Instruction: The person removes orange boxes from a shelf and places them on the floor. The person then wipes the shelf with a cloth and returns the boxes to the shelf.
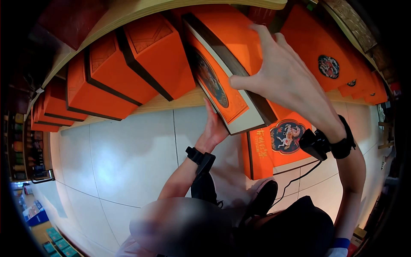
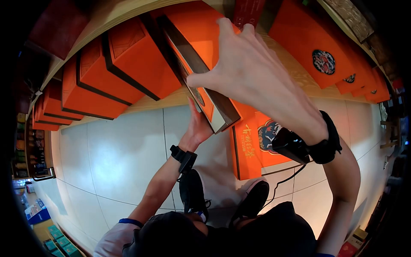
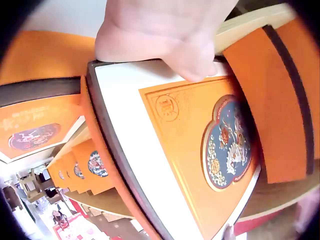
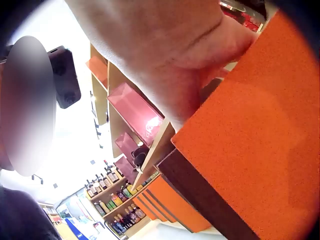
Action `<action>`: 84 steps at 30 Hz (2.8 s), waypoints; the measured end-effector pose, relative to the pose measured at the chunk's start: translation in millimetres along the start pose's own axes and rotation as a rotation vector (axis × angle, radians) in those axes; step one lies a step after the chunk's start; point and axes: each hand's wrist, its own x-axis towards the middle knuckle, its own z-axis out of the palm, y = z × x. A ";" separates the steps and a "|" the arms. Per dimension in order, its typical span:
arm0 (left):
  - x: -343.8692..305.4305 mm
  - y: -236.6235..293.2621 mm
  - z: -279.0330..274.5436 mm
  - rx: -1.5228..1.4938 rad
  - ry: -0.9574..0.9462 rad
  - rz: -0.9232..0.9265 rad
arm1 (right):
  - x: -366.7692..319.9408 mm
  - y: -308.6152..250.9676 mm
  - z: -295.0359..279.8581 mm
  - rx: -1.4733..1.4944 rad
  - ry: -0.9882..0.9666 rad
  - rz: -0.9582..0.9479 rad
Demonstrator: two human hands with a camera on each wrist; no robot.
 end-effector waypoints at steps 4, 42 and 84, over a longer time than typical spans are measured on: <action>-3.1 -0.7 6.8 0.087 0.032 -0.015 | -6.4 3.3 -0.8 -0.036 0.015 -0.002; -46.8 -28.9 43.3 0.243 0.311 0.002 | -171.8 112.8 -32.7 0.724 -0.170 0.512; -278.8 -35.8 -30.2 0.476 0.511 0.270 | -107.0 122.9 17.6 0.614 -0.898 -0.010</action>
